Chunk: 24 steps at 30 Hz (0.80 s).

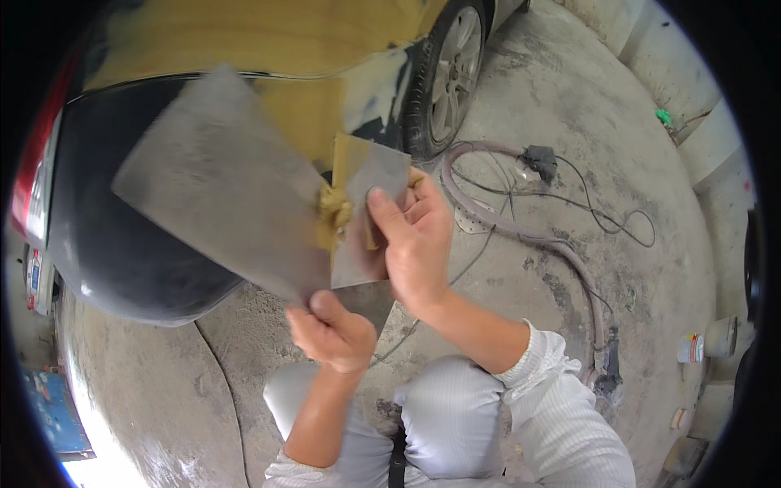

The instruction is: The person applies yellow body filler to the rear bumper of a dark-colored car using a metal spreader and a smaller plastic scraper. They repeatedly scoop filler from the spreader and smooth it into the damaged area around the fuel door and wheel arch.

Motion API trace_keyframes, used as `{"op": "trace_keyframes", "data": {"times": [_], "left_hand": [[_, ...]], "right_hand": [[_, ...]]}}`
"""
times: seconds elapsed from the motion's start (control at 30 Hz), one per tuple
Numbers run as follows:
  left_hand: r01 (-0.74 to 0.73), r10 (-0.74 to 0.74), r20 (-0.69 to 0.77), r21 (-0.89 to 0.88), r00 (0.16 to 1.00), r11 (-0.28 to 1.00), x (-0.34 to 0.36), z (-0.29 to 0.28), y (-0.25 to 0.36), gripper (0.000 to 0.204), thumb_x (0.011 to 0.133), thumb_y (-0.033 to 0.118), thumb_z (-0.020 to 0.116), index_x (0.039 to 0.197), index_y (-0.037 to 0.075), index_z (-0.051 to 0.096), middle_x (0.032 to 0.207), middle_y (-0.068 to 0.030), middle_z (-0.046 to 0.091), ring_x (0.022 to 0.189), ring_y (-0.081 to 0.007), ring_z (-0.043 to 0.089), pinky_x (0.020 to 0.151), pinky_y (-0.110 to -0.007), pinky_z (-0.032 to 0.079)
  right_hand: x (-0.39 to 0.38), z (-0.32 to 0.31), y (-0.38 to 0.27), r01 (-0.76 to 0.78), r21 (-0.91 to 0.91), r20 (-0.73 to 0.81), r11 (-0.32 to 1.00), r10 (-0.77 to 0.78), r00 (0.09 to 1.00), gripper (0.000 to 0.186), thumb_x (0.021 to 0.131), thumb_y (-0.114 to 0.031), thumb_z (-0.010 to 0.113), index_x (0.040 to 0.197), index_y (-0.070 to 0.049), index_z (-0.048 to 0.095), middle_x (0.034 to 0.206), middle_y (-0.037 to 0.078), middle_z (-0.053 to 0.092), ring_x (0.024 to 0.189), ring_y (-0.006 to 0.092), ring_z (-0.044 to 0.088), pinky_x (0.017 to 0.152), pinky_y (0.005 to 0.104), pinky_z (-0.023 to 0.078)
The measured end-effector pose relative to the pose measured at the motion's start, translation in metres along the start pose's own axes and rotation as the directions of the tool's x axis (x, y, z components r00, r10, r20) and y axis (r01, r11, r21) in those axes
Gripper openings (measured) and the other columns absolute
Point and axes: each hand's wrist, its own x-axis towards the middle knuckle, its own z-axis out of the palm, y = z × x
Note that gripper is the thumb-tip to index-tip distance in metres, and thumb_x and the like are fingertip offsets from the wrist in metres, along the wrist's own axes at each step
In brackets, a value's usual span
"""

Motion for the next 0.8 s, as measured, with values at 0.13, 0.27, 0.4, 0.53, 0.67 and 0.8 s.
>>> {"op": "trace_keyframes", "data": {"times": [0.13,0.27,0.4,0.53,0.67,0.8], "left_hand": [[-0.057,0.08,0.307,-0.082,0.948,0.995,-0.016,-0.033,-0.018,0.034,0.12,0.021,0.058,0.097,-0.004,0.06,0.079,-0.016,0.065,0.062,-0.0295,0.062,0.053,-0.04,0.047],[0.269,-0.239,0.172,-0.184,0.956,0.945,-0.021,-0.058,-0.029,0.028,0.119,0.019,0.057,0.104,-0.005,0.06,0.085,-0.0151,0.066,0.066,-0.0275,0.062,0.057,-0.041,0.048],[0.322,-0.293,0.136,-0.298,0.946,0.899,-0.003,-0.075,-0.017,0.033,0.123,0.026,0.05,0.112,-0.005,0.054,0.092,-0.0084,0.061,0.079,-0.0129,0.049,0.067,-0.031,0.044],[0.411,-0.418,0.03,-0.251,0.908,0.876,0.034,-0.089,-0.015,0.033,0.123,0.027,0.052,0.115,-0.005,0.055,0.095,-0.0077,0.059,0.083,-0.0157,0.05,0.071,-0.034,0.046],[0.507,-0.55,-0.055,-0.322,0.833,0.799,0.067,-0.113,-0.033,0.035,0.125,0.031,0.049,0.111,0.0,0.055,0.096,-0.0039,0.058,0.086,-0.0132,0.05,0.074,-0.032,0.046],[0.446,-0.493,-0.097,-0.307,0.864,0.841,0.084,-0.123,-0.04,0.037,0.127,0.033,0.045,0.11,0.002,0.055,0.1,-0.0016,0.058,0.088,-0.011,0.051,0.078,-0.029,0.046]], "right_hand": [[0.004,0.021,-0.042,0.023,-0.113,0.043,0.993,-0.018,0.999,0.035,0.11,0.001,0.07,0.142,0.005,0.055,0.12,0.009,0.075,0.101,0.0104,0.072,0.089,0.028,0.059],[-0.023,0.037,-0.078,0.568,-0.425,0.366,0.705,-0.441,0.82,0.031,0.108,0.001,0.071,0.138,0.008,0.068,0.123,0.016,0.081,0.103,0.0199,0.079,0.089,0.0305,0.062],[-0.07,0.058,-0.07,0.739,-0.594,0.715,0.318,-0.213,0.666,0.032,0.104,0.006,0.07,0.135,0.009,0.075,0.128,0.025,0.082,0.11,0.033,0.083,0.092,0.0365,0.066],[-0.083,0.075,-0.051,0.782,-0.608,0.79,0.138,0.008,0.613,0.044,0.092,0.01,0.073,0.136,0.008,0.074,0.131,0.025,0.08,0.113,0.0408,0.082,0.093,0.0426,0.068],[-0.071,0.088,-0.057,0.773,-0.633,0.772,0.054,0.125,0.623,0.052,0.084,0.013,0.071,0.135,0.002,0.077,0.126,0.019,0.08,0.106,0.0402,0.08,0.086,0.0441,0.065],[-0.057,0.111,-0.049,0.927,-0.374,0.925,-0.036,-0.081,0.37,0.047,0.081,0.0,0.08,0.127,-0.009,0.085,0.12,0.01,0.078,0.099,0.0283,0.073,0.088,0.0387,0.054]]}}
